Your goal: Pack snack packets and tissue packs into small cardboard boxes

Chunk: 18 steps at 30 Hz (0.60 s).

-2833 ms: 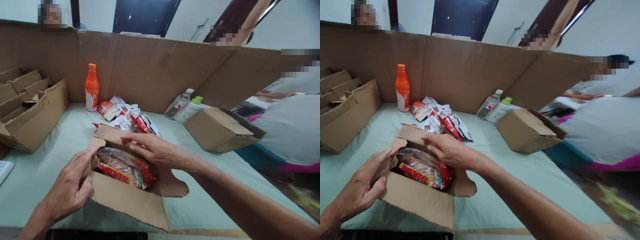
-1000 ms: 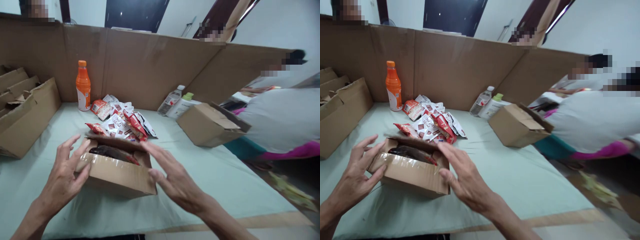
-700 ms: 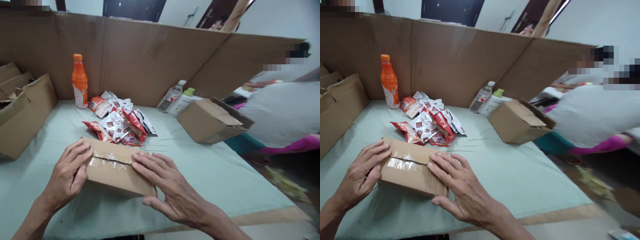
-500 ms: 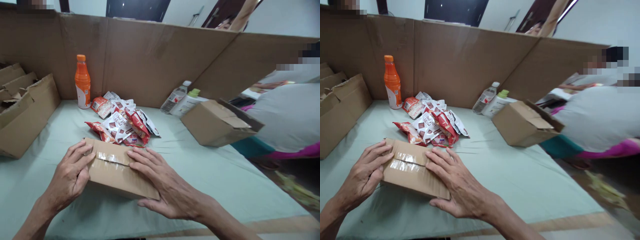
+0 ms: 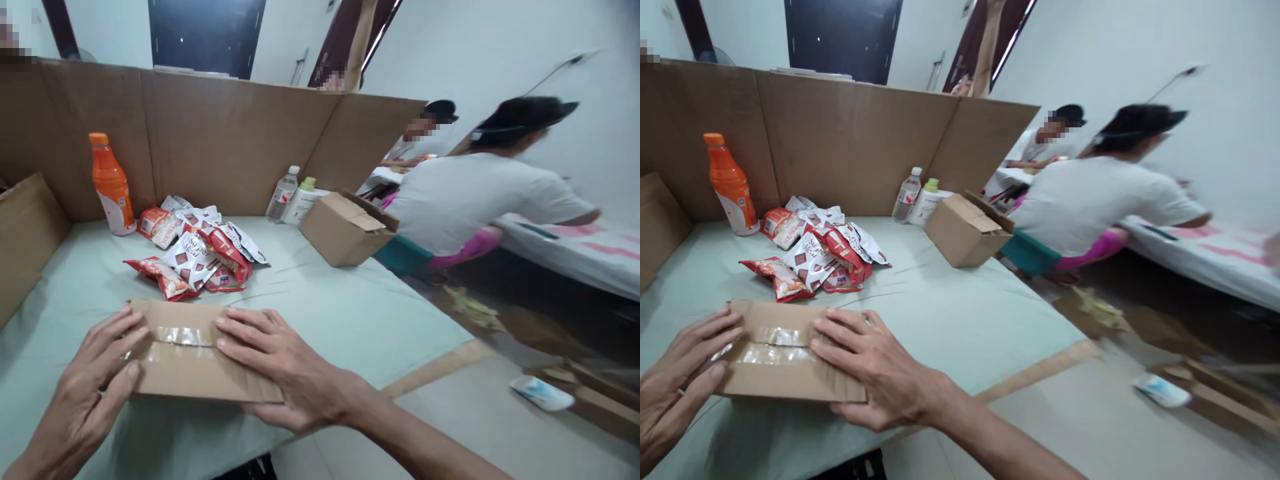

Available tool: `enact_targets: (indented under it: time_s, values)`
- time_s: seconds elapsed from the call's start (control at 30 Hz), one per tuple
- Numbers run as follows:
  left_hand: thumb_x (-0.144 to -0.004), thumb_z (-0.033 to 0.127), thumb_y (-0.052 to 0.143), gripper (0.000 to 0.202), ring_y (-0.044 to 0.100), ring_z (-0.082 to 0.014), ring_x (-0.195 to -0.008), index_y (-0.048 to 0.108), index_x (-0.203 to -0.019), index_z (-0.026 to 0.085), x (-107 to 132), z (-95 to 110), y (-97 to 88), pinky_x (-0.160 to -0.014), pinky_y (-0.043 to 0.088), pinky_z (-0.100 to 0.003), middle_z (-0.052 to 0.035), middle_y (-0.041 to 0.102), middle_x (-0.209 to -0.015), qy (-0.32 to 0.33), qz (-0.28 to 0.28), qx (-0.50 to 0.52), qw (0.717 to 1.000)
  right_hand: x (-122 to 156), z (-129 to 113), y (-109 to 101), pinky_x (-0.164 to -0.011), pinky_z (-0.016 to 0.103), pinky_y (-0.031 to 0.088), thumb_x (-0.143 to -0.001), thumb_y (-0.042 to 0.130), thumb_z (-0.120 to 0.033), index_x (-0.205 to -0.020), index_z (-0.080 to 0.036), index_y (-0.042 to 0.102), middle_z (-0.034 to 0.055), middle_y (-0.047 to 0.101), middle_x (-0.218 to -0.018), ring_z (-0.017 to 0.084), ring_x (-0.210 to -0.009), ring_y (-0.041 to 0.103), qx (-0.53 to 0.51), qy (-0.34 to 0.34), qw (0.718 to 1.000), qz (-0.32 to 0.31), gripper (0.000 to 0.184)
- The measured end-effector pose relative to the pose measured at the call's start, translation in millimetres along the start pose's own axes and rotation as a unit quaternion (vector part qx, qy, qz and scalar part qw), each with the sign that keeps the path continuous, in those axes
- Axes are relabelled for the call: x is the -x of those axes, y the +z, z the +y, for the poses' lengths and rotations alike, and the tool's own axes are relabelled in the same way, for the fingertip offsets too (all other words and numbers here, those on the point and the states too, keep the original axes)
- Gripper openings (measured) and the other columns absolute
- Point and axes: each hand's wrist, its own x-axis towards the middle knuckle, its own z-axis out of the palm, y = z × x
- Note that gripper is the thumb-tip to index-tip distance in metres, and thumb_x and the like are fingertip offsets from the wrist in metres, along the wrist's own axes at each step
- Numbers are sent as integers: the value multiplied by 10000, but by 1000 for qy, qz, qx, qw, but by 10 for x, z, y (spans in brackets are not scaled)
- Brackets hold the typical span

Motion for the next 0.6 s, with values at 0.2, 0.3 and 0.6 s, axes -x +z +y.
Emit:
enact_targets:
  time_s: [0.2, 0.3, 0.6]
  values:
    - [-1054, 404, 507, 407, 647, -272, -1317, 562, -1454, 346, -67, 115, 190, -983, 617, -373, -59, 621, -1483, -59, 7, 38, 997, 1294, -103, -144, -1111, 511, 463, -948, 619, -402, -1581, -230, 427, 134, 531, -1579, 332, -1493, 437, 96, 175, 975, 100, 683]
    - [-1025, 438, 559, 345, 715, -286, -1198, 688, -1311, 291, -185, 20, 500, -937, 642, -391, -93, 705, -1364, -48, -21, 60, 997, 2097, 141, -238, -1094, 590, 478, -931, 638, -427, -1529, -296, 510, 124, 576, -1535, 376, -1402, 545, 162, 308, 922, 169, 625]
    - [-983, 390, 537, 320, 722, -339, -1163, 779, -1116, 227, -4, -514, 1276, -921, 651, -499, -146, 754, -1243, 14, -27, -15, 999, 2943, 1562, -741, -1047, 501, 491, -822, 646, -567, -1119, -152, 749, 244, 682, -1315, 410, -1320, 598, 121, 569, 780, 229, 520]
